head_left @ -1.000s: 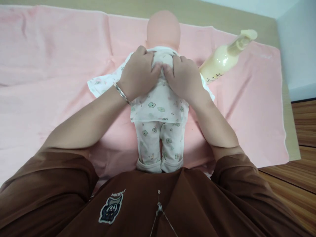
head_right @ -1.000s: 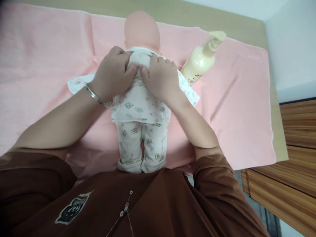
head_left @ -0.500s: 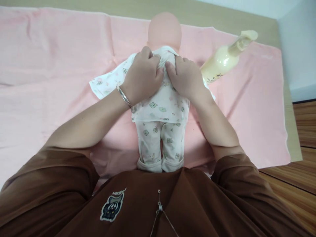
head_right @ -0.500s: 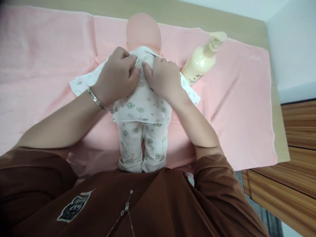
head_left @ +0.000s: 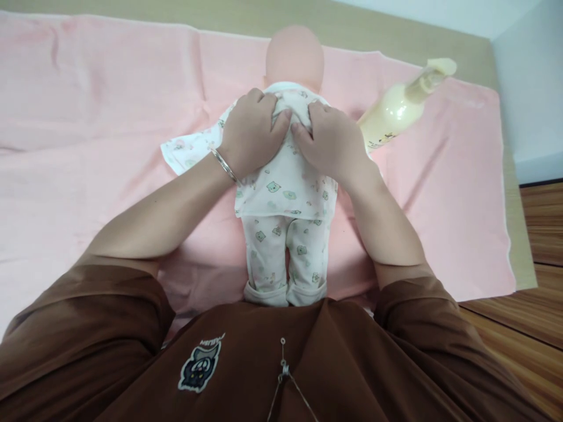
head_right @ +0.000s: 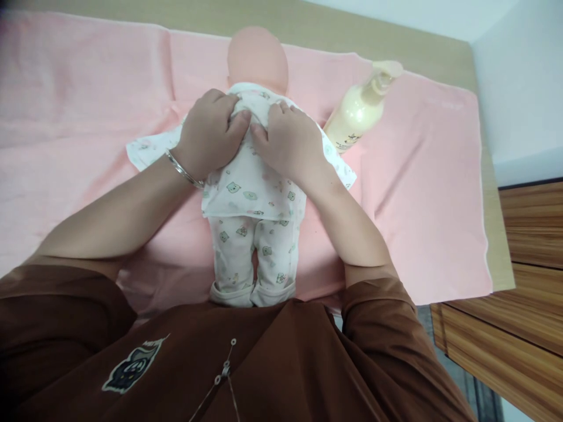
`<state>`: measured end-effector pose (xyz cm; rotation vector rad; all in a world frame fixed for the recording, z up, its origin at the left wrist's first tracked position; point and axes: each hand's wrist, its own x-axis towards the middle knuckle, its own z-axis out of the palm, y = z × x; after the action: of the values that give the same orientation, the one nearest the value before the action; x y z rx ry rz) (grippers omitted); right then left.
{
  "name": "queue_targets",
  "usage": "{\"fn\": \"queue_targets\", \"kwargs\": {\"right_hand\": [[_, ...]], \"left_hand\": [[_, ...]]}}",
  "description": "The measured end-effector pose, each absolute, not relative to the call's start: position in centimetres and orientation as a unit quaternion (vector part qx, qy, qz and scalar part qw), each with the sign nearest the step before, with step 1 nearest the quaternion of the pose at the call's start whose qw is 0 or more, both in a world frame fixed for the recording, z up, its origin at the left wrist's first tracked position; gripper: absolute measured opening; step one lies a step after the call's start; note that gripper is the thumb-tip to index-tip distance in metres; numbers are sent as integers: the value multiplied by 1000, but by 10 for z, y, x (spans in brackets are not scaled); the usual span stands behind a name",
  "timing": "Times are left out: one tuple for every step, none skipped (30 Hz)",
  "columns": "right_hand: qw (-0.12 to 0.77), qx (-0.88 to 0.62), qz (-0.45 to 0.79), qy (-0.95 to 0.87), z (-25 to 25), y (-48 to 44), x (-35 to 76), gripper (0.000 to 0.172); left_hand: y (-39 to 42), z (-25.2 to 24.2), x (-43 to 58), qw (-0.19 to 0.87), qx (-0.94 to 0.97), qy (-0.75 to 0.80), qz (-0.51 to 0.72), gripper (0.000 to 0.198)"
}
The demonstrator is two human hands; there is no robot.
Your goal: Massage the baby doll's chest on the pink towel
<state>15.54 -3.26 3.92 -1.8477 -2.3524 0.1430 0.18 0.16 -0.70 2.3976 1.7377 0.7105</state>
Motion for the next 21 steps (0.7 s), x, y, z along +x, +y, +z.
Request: {"fn": "queue_targets", "kwargs": {"right_hand": [[79, -619, 60, -779, 36, -27, 158, 44], [81, -622, 72, -776, 34, -22, 161, 46], [78, -624, 84, -773, 32, -19, 163, 48], [75, -626, 92, -771, 31, -17, 164, 50], [71, -627, 94, -770, 32, -17, 165, 51], [67, -625, 88, -773, 34, -19, 165, 51], [66, -622, 76, -776, 36, -23, 164, 51], [66, -617, 61, -782, 39, -28, 162, 51], [67, -610, 48, -788, 42, -34, 159, 50], [69, -601, 38, -795, 45, -40, 156, 50], [74, -591, 31, -802, 47, -46, 154, 51], [83, -584, 28, -807, 48, -51, 151, 51], [91, -580, 31, -809, 48, -54, 149, 52], [99, -579, 34, -809, 47, -56, 147, 52], [104, -581, 37, -806, 46, -55, 147, 51], [106, -586, 39, -802, 44, -53, 147, 51], [105, -593, 41, -797, 43, -49, 148, 50], [103, -601, 43, -791, 41, -45, 150, 49], [101, -609, 47, -785, 39, -40, 152, 50], [99, -618, 55, -778, 37, -35, 155, 51], [100, -625, 68, -771, 36, -30, 158, 52]], "left_hand": [[-4, -3, 2, 57, 793, 556, 242, 18], [-10, 3, 3, 70, 801, 538, 254, 18], [-17, 8, 3, 87, 807, 520, 266, 17], [-23, 14, 3, 107, 813, 502, 276, 17], [-27, 18, 3, 126, 816, 486, 285, 16], [-30, 22, 2, 138, 818, 475, 293, 15], [-30, 23, 1, 143, 819, 469, 297, 14], [-27, 22, 0, 142, 819, 469, 298, 13], [-23, 20, -1, 138, 819, 474, 291, 12], [-17, 16, -2, 134, 818, 485, 279, 11], [-10, 11, -2, 130, 813, 502, 265, 11], [-3, 6, -3, 124, 805, 522, 252, 15], [2, 1, -3, 116, 797, 541, 244, 18], [5, -2, -3, 106, 791, 553, 239, 21], [6, -5, -2, 99, 790, 556, 238, 22], [4, -5, -2, 93, 792, 553, 243, 22], [0, -4, -1, 91, 798, 544, 245, 22], [-5, -1, 0, 90, 807, 531, 244, 22], [-12, 3, 0, 88, 814, 519, 245, 22], [-18, 8, 1, 87, 820, 508, 247, 22], [-24, 12, 2, 84, 825, 501, 249, 21]]}}
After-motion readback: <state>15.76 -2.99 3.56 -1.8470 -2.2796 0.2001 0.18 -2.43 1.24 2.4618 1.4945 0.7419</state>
